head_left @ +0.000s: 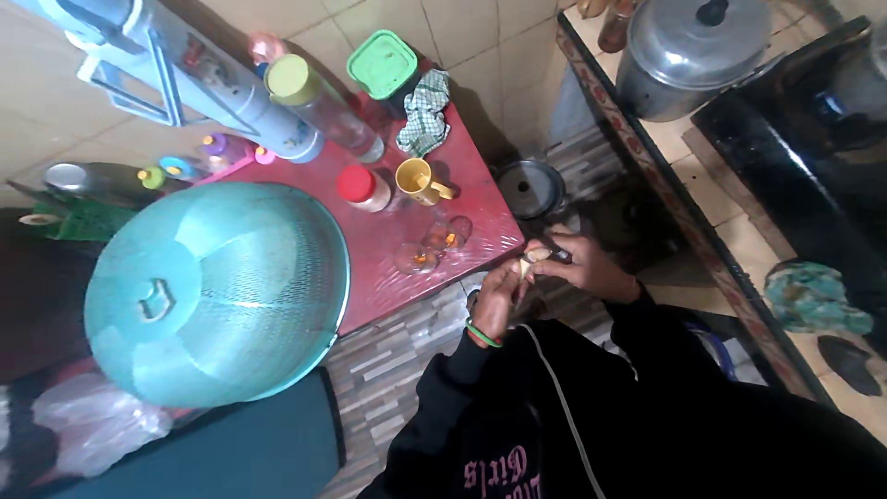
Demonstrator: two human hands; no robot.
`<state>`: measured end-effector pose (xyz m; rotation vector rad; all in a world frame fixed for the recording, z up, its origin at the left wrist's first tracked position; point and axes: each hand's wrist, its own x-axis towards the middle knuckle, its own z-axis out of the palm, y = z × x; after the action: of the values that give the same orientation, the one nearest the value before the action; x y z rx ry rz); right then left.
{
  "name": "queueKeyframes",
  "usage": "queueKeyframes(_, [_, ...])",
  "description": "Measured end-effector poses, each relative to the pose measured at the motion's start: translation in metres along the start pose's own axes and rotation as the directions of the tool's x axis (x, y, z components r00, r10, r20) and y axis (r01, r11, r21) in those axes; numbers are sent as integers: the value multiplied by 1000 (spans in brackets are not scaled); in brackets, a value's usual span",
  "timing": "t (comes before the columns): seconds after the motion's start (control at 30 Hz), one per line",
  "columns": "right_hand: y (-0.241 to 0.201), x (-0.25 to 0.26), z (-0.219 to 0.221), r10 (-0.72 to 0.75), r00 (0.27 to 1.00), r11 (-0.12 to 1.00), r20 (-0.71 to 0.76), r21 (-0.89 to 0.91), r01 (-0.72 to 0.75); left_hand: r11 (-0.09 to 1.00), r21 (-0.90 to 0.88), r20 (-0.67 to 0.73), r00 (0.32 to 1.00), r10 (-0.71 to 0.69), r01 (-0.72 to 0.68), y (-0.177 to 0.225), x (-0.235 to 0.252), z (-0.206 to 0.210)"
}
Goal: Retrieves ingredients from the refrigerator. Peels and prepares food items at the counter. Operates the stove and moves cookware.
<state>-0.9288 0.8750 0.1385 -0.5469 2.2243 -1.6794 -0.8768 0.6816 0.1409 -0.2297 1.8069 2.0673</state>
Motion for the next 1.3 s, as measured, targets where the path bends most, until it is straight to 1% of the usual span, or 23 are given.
queueKeyframes(0.03, [0,1,0,-47,999,996,-18,-81,45,1000,-11,-1,1000,4,-4,0,0,-1])
queueKeyframes(0.07, [0,2,1,-88,996,989,-35,-122,83,999,-29,2,1000,16,-16,-1,0,-1])
queueKeyframes(0.1, [1,2,3,-110,992,987,-58,-122,102,998,-53,3,999,39,-39,-2,-1,-1])
queueKeyframes(0.13, [1,2,6,-94,992,993,-87,-83,87,994,-77,1,997,71,-71,-3,-1,-1])
queueKeyframes(0.2, [-2,1,16,37,987,998,-159,64,-27,987,-85,-28,991,134,-136,-5,-1,1])
queueKeyframes(0.23, [-3,1,23,117,976,983,-185,162,-87,984,-81,-55,986,157,-161,-6,-1,3])
queueKeyframes(0.3, [-4,2,35,252,951,915,-177,363,-175,980,-45,-102,977,189,-194,-6,-1,6])
queueKeyframes(0.37, [-8,2,42,317,938,842,-141,497,-210,971,104,-139,964,227,-214,-5,-2,5])
queueKeyframes(0.4, [-9,2,44,331,935,816,-129,537,-215,950,221,-155,954,258,-221,-4,-2,4])
queueKeyframes(0.47, [-11,2,46,366,926,742,-95,630,-228,859,447,-166,920,354,-250,-3,-3,4])
queueKeyframes(0.53, [-14,2,48,392,917,660,-72,717,-226,785,552,-157,890,429,-281,-4,-2,6])
queueKeyframes(0.67, [-14,1,54,430,901,526,-49,825,-206,661,679,-130,834,536,-319,-8,-1,13])
queueKeyframes(0.83, [-10,1,61,524,852,364,-24,910,-199,516,812,-84,819,568,-274,-17,1,18])
queueKeyframes(0.93, [-12,2,63,591,806,297,-19,935,-196,470,842,-58,822,567,-265,-22,-2,24])
queueKeyframes(1.13, [-6,2,66,655,755,228,9,951,-209,426,874,-38,842,538,-233,-27,-6,27])
queueKeyframes(1.23, [-3,3,70,689,724,210,24,950,-232,405,889,-26,857,514,-215,-30,-8,25])
queueKeyframes(1.3, [3,4,72,713,701,202,12,954,-222,404,888,-2,875,484,-221,-33,-11,26])
